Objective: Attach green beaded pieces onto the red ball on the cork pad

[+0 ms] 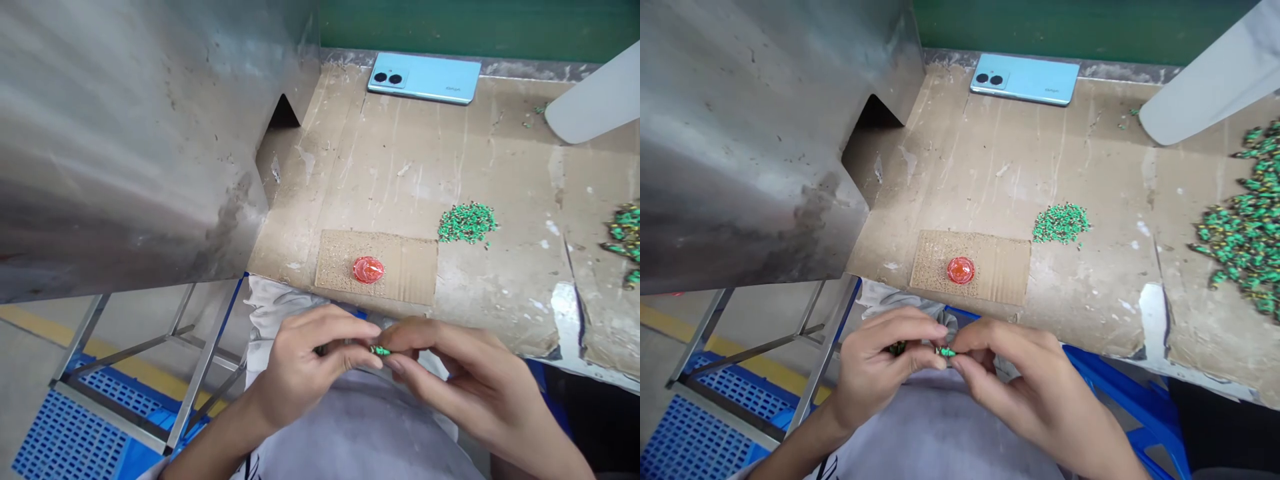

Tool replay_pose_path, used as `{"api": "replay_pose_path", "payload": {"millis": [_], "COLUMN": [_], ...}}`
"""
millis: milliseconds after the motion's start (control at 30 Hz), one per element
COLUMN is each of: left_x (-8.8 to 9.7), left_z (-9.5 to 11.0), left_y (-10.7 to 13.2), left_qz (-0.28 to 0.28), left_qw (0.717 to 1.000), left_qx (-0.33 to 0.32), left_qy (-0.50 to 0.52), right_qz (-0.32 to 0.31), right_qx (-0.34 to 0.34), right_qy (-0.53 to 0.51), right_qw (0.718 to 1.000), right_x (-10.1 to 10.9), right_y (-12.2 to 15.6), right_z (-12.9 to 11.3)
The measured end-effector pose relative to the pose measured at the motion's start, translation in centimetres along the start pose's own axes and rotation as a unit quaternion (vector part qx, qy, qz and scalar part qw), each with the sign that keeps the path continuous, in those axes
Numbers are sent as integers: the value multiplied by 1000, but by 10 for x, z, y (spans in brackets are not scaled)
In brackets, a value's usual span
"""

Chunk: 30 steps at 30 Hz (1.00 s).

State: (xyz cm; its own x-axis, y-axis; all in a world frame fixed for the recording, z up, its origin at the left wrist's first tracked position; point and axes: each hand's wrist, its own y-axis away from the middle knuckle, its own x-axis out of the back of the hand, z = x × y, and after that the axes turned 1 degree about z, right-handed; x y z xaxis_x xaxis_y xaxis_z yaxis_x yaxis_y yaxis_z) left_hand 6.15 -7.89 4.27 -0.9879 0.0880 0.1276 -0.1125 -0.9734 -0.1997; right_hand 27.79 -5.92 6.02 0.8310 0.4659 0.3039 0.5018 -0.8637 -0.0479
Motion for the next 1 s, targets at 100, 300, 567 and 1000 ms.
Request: {"api": "replay_pose_path", "payload": {"millis": [100, 300, 567, 1000], "left_x": [-1, -4, -7, -18], "left_z": [8, 18, 23, 6], "left_y": [-2, -3, -7, 3], "left_qz": [-12, -13, -3, -17], "left_qw": [999, 996, 991, 923], "left_qx": [45, 87, 127, 343], "left_qy": [-12, -26, -34, 174], "right_qz": [19, 16, 8, 222], "right_qx": [74, 151, 161, 63], "right_qy": [22, 101, 115, 235], "right_qw": [997, 983, 980, 944], "right_x": [1, 1, -3, 24], "right_y": [0, 2, 7, 12], "right_z": [3, 5, 11, 29]}}
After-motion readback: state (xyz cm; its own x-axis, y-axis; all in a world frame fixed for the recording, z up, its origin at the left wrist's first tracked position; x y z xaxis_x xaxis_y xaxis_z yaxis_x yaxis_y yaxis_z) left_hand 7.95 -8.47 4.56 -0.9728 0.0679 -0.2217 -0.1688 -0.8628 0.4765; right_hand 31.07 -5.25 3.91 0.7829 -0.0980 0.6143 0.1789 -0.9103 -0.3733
